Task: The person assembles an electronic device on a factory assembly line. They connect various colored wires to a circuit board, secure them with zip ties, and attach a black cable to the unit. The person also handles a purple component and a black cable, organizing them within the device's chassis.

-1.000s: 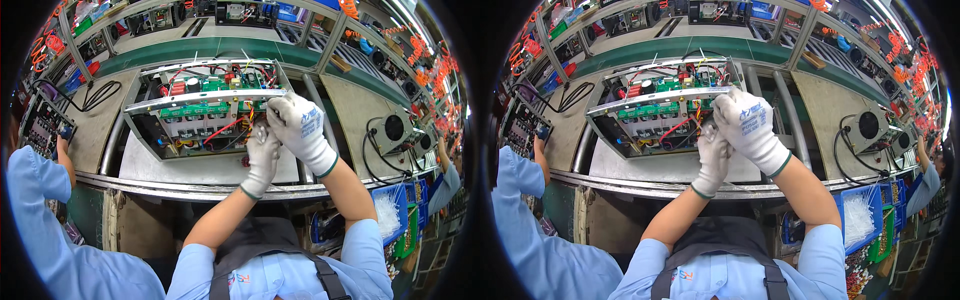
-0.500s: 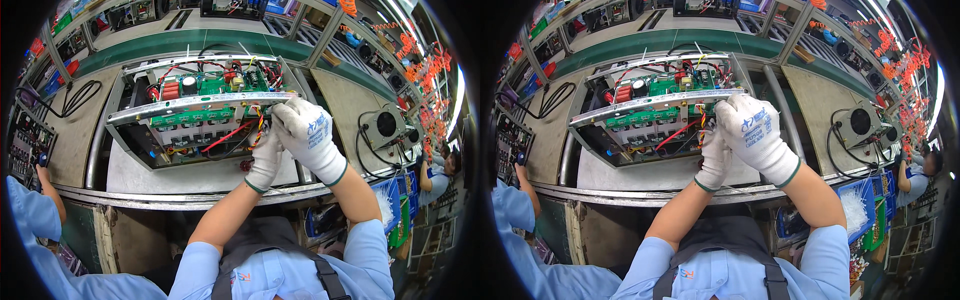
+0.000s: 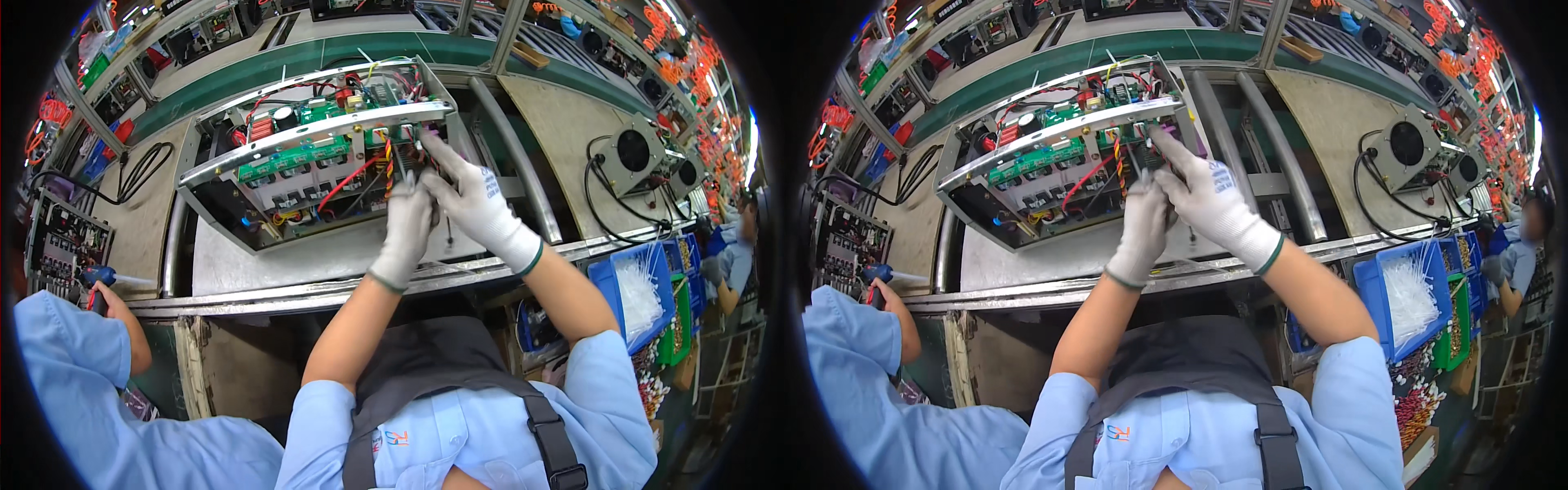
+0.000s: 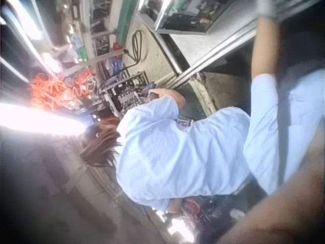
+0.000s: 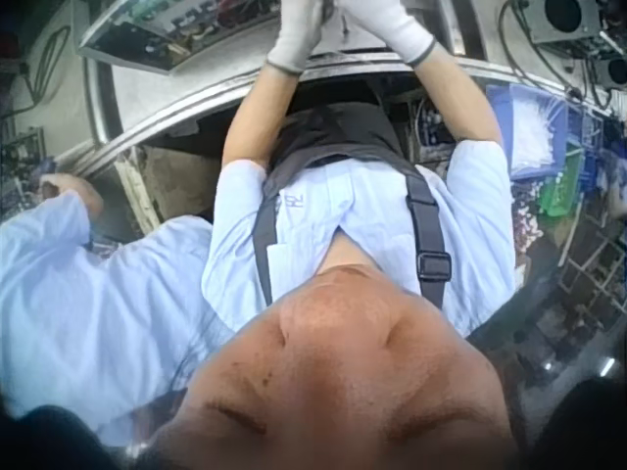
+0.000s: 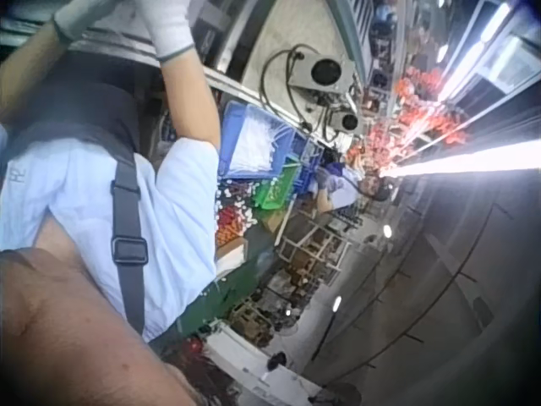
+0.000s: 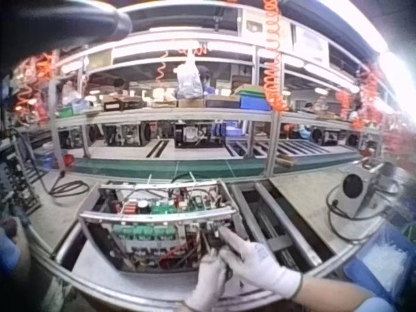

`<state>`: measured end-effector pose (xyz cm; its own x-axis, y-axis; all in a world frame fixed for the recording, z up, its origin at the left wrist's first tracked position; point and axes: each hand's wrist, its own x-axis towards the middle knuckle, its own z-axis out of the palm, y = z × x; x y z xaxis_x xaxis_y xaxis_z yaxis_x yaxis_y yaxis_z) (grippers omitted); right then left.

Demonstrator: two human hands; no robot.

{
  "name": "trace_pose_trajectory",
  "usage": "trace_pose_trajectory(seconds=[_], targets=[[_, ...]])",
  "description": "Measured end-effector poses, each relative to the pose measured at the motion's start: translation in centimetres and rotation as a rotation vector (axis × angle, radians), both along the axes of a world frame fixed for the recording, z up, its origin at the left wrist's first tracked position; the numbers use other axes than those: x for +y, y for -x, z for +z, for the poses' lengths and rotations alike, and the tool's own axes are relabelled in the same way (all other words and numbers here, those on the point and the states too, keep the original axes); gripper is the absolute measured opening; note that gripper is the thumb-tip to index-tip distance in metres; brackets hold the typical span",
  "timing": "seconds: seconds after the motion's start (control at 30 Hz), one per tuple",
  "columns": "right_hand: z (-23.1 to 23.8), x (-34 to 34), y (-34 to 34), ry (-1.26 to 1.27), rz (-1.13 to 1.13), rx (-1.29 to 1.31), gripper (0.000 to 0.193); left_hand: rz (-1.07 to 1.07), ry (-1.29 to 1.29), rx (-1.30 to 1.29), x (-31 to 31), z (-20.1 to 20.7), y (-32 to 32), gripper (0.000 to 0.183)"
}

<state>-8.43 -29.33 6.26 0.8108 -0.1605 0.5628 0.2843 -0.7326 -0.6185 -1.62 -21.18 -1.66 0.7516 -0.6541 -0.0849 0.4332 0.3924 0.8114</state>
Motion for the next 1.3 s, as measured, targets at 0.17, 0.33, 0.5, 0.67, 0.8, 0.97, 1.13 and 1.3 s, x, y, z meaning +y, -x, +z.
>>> trace_pose_trajectory(seconds=[0.17,0.33,0.5,0.67,0.8,0.97,1.13,1.3], targets=[[0.2,0.9,4.5,-0.921,0.208,0.317,0.035,0.038,-0.120,-0.085,9.4,1.6,5.9,0.036],[-1.7,1.7,4.3,-1.241,0.327,0.279,0.029,-0.045,-0.220,0.029,10.5,1.7,8.7,0.032],[-3.7,1.6,5.8,-0.672,0.257,0.595,0.031,-0.037,-0.183,0.072,10.6,0.7,7.9,0.022],[-4.1,0.7,5.4,-1.082,0.167,0.266,0.021,-0.220,-0.184,0.044,10.9,-0.1,6.2,0.024],[-3.9,0.5,5.3,-0.845,0.364,0.652,0.024,-0.263,-0.153,0.053,10.7,0.0,5.4,0.022],[-2.8,-0.1,3.2,-0.668,0.459,0.610,0.016,-0.281,-0.022,0.114,10.5,-0.2,4.3,0.026],[-2.0,0.3,-1.8,-0.152,0.001,0.202,0.010,-0.069,-0.049,0.123,9.7,-0.7,2.6,0.034],[-3.0,1.2,-3.4,0.293,-0.274,0.048,0.012,-0.082,0.006,0.126,9.9,-2.7,2.4,0.032]])
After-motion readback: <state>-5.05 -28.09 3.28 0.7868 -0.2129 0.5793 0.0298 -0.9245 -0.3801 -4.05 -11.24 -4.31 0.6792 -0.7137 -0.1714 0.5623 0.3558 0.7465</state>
